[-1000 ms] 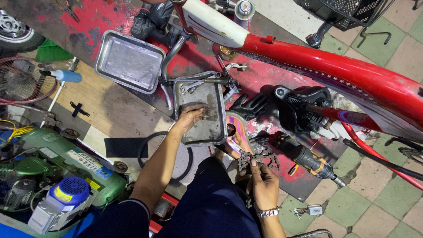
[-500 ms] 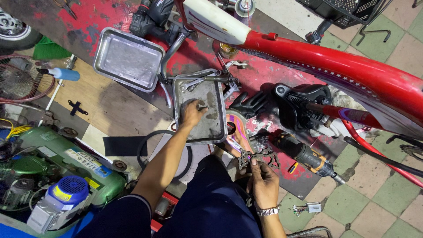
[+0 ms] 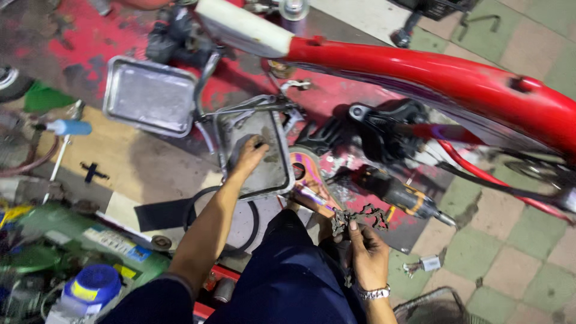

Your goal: The person assembles a motorcycle chain on a red bike frame, using a power drill to tighten the sprocket and connecting the links by hand.

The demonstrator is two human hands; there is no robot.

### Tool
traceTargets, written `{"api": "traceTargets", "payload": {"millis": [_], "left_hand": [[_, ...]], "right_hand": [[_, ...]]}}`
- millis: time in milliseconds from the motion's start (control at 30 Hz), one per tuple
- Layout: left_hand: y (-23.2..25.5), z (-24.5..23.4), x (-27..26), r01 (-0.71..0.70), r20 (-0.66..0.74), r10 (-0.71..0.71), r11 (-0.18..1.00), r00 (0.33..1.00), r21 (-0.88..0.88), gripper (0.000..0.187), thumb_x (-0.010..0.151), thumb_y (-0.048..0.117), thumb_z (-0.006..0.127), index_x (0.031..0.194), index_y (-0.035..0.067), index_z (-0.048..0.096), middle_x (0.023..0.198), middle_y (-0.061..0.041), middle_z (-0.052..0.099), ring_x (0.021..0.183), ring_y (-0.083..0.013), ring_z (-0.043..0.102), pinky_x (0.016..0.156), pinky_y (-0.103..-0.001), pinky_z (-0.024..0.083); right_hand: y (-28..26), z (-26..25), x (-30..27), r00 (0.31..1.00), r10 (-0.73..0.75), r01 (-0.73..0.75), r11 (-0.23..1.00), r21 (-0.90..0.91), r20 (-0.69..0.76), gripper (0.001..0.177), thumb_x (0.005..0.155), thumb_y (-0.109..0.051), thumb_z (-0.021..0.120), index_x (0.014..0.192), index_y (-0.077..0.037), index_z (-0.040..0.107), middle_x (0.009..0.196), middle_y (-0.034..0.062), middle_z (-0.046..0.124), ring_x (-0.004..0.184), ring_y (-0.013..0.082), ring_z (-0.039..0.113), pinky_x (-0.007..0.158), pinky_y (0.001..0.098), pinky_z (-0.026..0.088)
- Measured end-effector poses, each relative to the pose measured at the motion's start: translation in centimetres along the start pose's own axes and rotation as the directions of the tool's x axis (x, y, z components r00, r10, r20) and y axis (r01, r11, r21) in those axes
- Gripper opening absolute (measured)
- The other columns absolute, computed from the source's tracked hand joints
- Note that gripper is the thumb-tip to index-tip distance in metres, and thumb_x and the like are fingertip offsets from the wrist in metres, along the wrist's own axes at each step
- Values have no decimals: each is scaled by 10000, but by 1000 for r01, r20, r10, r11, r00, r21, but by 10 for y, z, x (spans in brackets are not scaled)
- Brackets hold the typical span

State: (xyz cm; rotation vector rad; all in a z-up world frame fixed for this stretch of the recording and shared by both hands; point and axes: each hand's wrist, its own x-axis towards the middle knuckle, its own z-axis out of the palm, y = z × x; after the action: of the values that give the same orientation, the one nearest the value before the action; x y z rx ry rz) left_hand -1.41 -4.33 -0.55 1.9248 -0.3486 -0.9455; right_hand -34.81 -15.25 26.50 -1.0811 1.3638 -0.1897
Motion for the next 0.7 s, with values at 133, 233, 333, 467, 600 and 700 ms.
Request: {"api": "traceTargets", "payload": {"millis": [133,233,333,467,600,700], "left_hand": [[5,38,-26,184,307,-72,917,949,-353,149,905,107,596,1031,53,655,813,-29,661,685,-154,558,601,-296,425],[7,101,-50,67,493,84,958,866,-280,210,876,106,555,1022,25,682,877,-17,713,807,-139,655,717,-286,526],[2,181,-75,-140,581,26,978,814,153,232,903,164,609,1066,17,684,969,-118,714,924,-256,689,822,-391,547],[-19,277,-98,-543,553,232,671,800,505,465,695,127,699,1138,-5,644,1099,-232,681,1103,-437,622,922,-493,512],[-29,322,-100,-430,540,-41,557,840,711,313,967,123,566,1266,46,618,1232,-252,636,1113,-444,636,915,-527,528],[-11,337,-107,-471,494,58,415,867,778,370,873,134,626,1238,81,657,1213,-246,657,1082,-414,664,907,-491,546]], "right_hand": [[13,-44,-21,992,37,-47,996,-76,-123,306,992,-274,622,957,4,745,716,78,739,400,92,470,385,263,363],[24,-72,-36,980,27,-36,998,-45,-198,326,1004,-274,627,935,24,738,713,81,736,411,88,453,389,265,353],[34,-94,-40,969,11,-8,1000,12,-248,340,1001,-282,620,919,32,721,738,62,754,402,85,454,382,264,357],[53,-122,-34,945,-37,40,999,2,-324,333,993,-277,635,923,36,724,762,57,758,401,83,480,387,257,374],[72,-156,-29,935,-46,52,999,8,-352,312,972,-275,682,1014,30,729,714,80,712,400,84,482,386,259,376],[83,-184,-22,919,-63,65,998,-10,-388,322,947,-264,726,1110,13,733,678,99,673,417,86,490,399,266,382]]}}
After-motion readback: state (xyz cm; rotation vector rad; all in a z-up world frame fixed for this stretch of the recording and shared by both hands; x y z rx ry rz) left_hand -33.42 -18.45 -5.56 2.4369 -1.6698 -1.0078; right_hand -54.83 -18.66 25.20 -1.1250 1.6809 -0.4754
